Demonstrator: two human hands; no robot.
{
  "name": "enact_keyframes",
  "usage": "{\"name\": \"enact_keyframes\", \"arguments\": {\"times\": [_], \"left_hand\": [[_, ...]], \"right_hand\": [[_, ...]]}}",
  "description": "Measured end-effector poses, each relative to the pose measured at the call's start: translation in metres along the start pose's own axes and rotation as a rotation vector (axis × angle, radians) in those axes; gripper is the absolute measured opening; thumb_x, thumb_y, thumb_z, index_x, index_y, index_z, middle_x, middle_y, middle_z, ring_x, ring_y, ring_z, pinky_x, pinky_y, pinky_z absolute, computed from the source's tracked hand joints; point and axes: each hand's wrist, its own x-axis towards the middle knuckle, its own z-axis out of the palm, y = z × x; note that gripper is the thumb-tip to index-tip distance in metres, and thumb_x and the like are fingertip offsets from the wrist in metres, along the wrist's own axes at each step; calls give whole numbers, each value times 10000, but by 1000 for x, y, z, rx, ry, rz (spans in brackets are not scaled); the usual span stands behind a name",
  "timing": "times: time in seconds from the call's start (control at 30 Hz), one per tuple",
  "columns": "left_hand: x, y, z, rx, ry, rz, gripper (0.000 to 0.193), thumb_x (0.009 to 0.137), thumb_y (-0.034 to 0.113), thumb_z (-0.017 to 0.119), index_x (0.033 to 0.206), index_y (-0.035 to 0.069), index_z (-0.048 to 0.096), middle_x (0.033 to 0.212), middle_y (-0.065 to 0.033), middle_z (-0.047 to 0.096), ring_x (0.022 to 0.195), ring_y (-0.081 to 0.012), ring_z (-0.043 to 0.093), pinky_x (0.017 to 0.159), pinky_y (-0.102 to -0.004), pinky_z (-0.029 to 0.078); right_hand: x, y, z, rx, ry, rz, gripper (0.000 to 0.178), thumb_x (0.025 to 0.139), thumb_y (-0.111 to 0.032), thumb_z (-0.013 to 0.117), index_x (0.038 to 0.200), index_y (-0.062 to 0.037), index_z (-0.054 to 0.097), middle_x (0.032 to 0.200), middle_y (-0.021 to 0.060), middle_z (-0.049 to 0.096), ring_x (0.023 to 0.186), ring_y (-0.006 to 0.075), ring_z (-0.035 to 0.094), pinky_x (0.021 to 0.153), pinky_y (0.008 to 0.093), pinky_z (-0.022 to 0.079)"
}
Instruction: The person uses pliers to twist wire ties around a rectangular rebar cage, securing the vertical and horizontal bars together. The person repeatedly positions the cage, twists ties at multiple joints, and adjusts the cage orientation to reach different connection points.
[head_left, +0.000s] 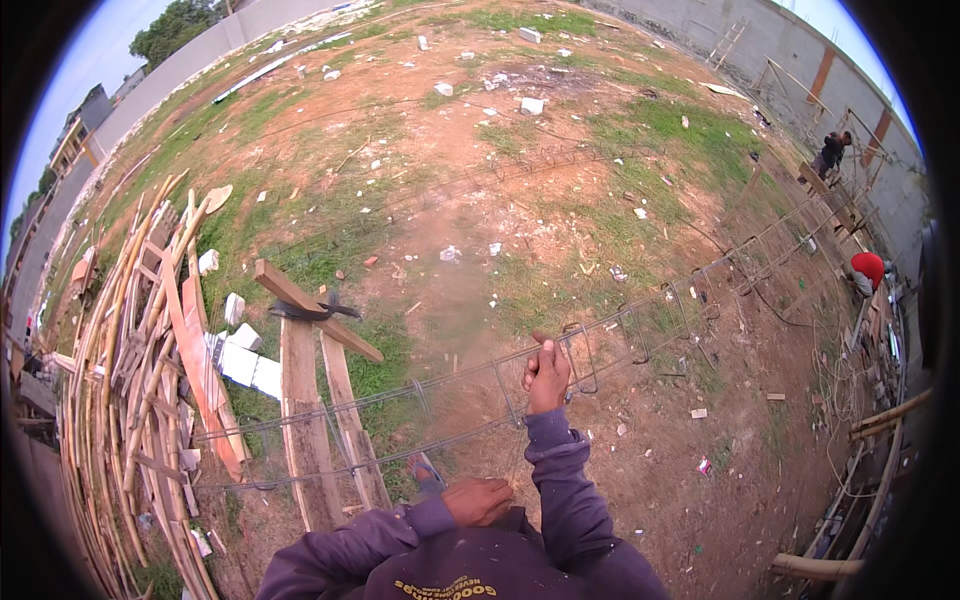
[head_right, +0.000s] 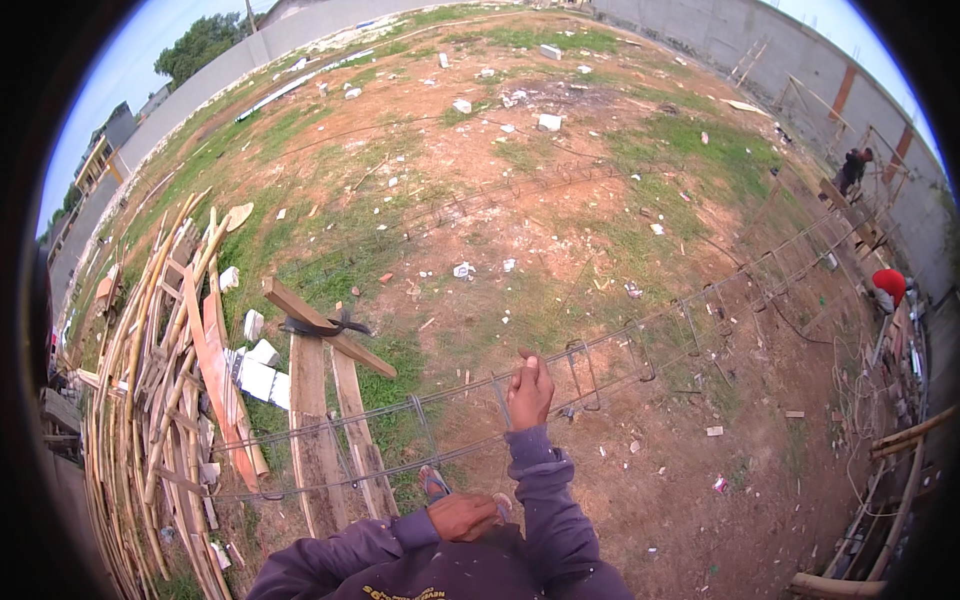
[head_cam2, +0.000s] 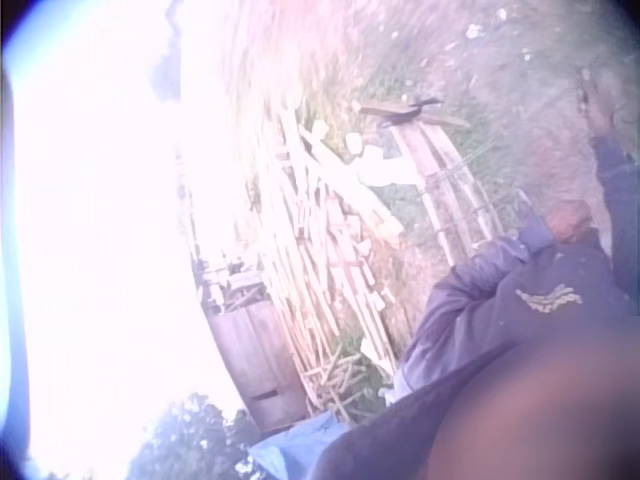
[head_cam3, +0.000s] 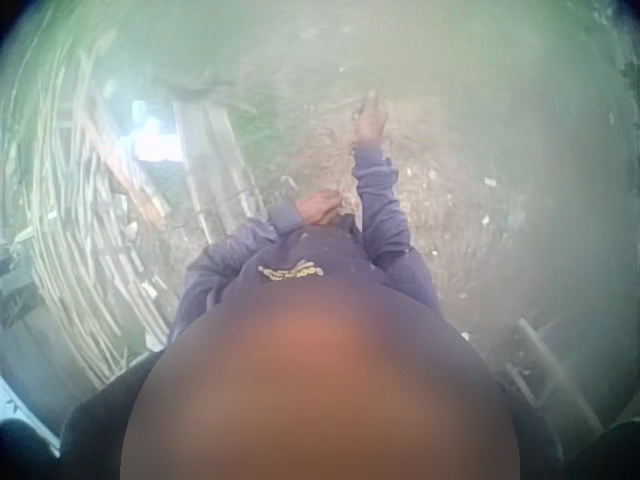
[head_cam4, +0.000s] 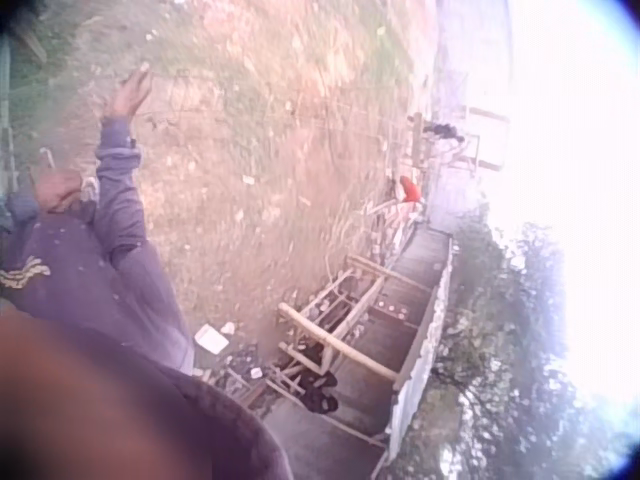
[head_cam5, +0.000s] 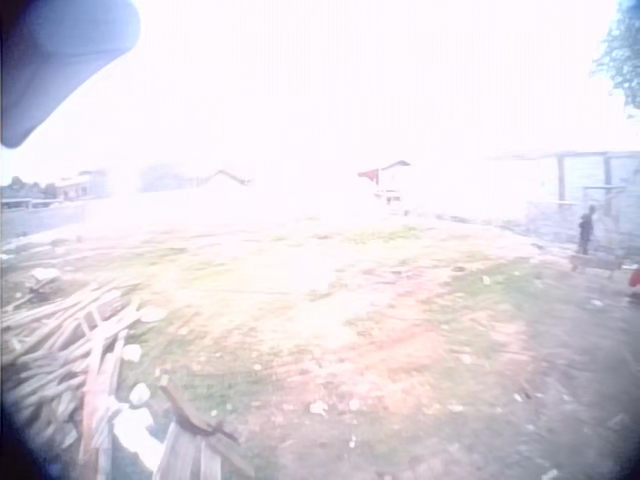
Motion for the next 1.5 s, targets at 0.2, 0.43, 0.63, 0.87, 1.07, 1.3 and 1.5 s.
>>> {"name": "enact_keyframes", "arguments": {"times": [0.2, 0.43, 0.63, 0.87, 1.07, 1.3, 1.5], "left_hand": [[15, 18, 6, -403, 61, -211, 228, 921, 240, 612, 1017, 32, 612, 950, -116, 621, 849, -264, 640, 726, -362, 515], [77, 17, -66, -850, 854, -401, 429, 967, 282, 576, 1258, -34, 564, 1171, -163, 641, 979, -201, 656, 803, -326, 551], [75, 24, -75, -1014, 860, -470, 452, 978, 310, 544, 1200, -82, 578, 1049, -211, 675, 900, -258, 690, 772, -358, 570], [59, 16, -79, -1209, 682, -524, 437, 989, 273, 514, 1219, -96, 552, 940, -201, 686, 785, -273, 702, 731, -359, 572], [50, 13, -93, -1350, 829, -392, 402, 1003, 282, 498, 1151, -89, 540, 597, 21, 418, 470, -81, 414, 453, -247, 406], [6, -15, -136, -1238, 1210, -134, 343, 1021, 280, 465, 1160, -25, 536, 603, 60, 297, 476, -27, 256, 403, -201, 238], [-24, -12, -159, -1214, 1143, 339, 305, 1039, 244, 419, 1212, 4, 490, 627, 48, 267, 487, -26, 226, 412, -194, 221]], "right_hand": [[4, -38, -31, -302, -305, -180, 375, 1036, -291, 397, 1126, 20, 585, 581, -64, 369, 463, 18, 309, 411, 199, 253], [-68, -39, -42, -328, -686, 32, 375, 1027, -307, 423, 1073, -2, 637, 574, -42, 420, 475, 48, 364, 449, 228, 283], [-105, -28, -55, -429, -820, 313, 440, 1026, -328, 391, 1250, 12, 558, 634, 52, 596, 500, 111, 564, 465, 248, 454], [-111, -33, -71, -569, -1014, 445, 482, 1032, -356, 366, 1347, -17, 501, 644, 53, 607, 491, 101, 566, 449, 233, 447], [-118, -20, -105, -504, -1042, 445, 436, 1029, -369, 403, 1245, -27, 564, 607, -20, 476, 488, 63, 465, 443, 219, 407], [-147, -1, -142, -450, -1076, 426, 350, 1011, -332, 471, 1146, -26, 574, 619, -23, 488, 540, 86, 503, 534, 244, 454], [-161, 2, -159, -408, -1002, 383, 264, 976, -297, 556, 986, -38, 608, 838, 50, 639, 748, 129, 615, 697, 266, 496]]}}
